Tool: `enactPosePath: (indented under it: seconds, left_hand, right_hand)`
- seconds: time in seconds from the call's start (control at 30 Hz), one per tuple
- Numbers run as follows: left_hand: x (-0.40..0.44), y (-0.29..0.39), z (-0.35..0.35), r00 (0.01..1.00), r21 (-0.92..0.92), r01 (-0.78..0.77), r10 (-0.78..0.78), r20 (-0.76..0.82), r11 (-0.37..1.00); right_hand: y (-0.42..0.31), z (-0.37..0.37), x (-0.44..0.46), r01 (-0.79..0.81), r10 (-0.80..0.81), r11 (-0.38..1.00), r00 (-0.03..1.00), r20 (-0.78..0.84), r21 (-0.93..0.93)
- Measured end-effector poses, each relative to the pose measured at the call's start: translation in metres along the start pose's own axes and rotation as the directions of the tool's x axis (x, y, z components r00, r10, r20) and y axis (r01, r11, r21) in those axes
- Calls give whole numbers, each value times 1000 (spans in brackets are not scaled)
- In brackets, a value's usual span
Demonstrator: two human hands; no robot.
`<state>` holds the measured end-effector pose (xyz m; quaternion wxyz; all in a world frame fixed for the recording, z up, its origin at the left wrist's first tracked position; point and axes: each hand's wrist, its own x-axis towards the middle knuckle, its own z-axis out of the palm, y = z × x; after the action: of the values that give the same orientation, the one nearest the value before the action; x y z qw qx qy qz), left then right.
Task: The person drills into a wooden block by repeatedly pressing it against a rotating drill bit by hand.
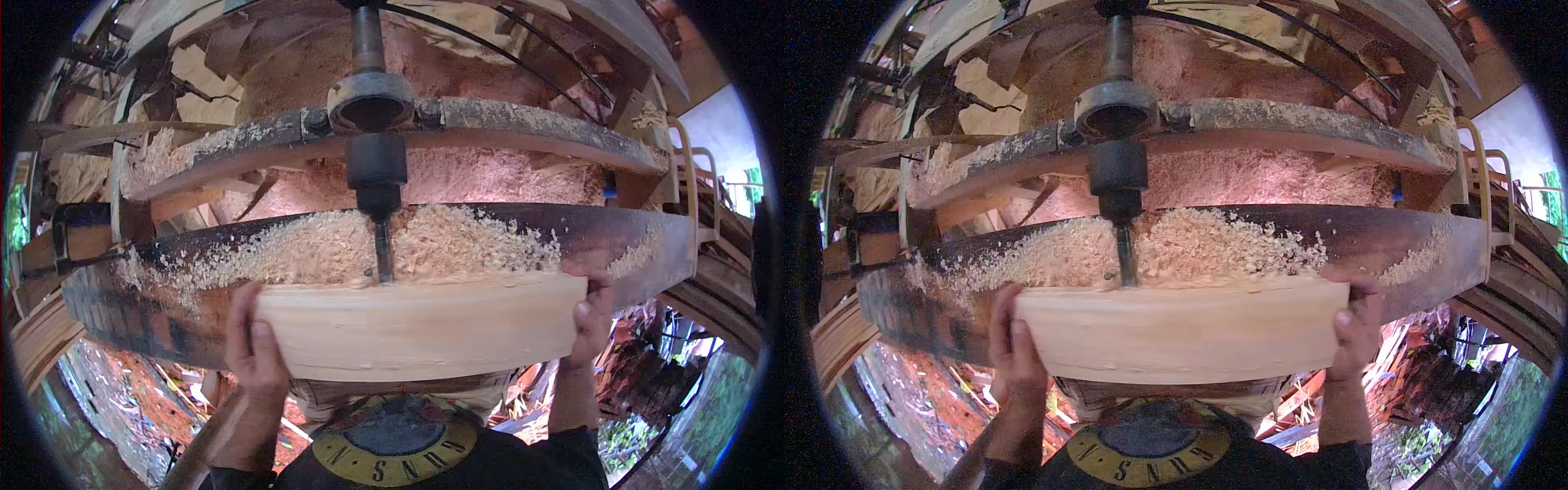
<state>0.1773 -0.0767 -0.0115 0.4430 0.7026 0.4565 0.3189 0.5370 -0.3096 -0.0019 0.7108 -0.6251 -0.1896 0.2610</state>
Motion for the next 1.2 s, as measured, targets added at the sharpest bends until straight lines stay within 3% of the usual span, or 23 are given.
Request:
enactPosePath:
  seconds: [0.1,0.13,0.23,0.3,0.33,0.47,0.57,0.7,0.8,0.83,0.93,1.03,1.07,1.2]
  left_hand:
    - [-1,3,8,996,-227,63,-76,-49,972]
    - [-2,3,3,996,-173,60,-71,-57,983]
    - [5,-5,-19,994,-59,68,-73,-87,996]
    - [12,-17,-51,984,-6,110,-110,-139,994]
    - [13,-24,-62,978,-64,127,-135,-161,990]
    - [21,-36,-83,991,143,62,-43,-129,988]
    - [26,-22,-79,984,96,90,-73,-161,991]
    - [31,-33,-99,994,124,84,-75,-79,989]
    - [25,-48,-108,983,-93,135,-145,-113,986]
    - [21,-48,-108,983,-91,126,-137,-122,988]
    - [22,-40,-92,977,-93,113,-128,-172,989]
    - [20,-2,-50,982,152,143,-120,-147,978]
    - [20,-6,-41,994,118,65,-55,-90,991]
    - [6,6,3,994,-53,57,-62,-94,997]
  right_hand:
    - [-7,-2,5,-15,17,997,1000,22,-82]
    - [-1,2,5,10,-11,1000,999,30,7]
    - [9,23,-8,14,0,993,993,115,-118]
    - [27,51,-14,24,-22,1000,983,182,-10]
    - [29,63,-15,-2,1,1000,983,184,7]
    - [31,79,-23,-24,13,998,979,202,53]
    - [32,85,-26,-1,-17,997,977,214,82]
    - [42,86,-30,73,-111,986,958,263,151]
    - [44,88,-33,-1,-44,984,969,243,180]
    - [46,88,-33,-8,-41,978,971,234,207]
    - [49,84,-31,8,-57,968,980,188,251]
    - [42,52,-19,45,-74,979,987,143,198]
    - [32,38,-13,32,-54,986,990,129,162]
    - [5,-7,-1,19,-29,990,997,71,141]
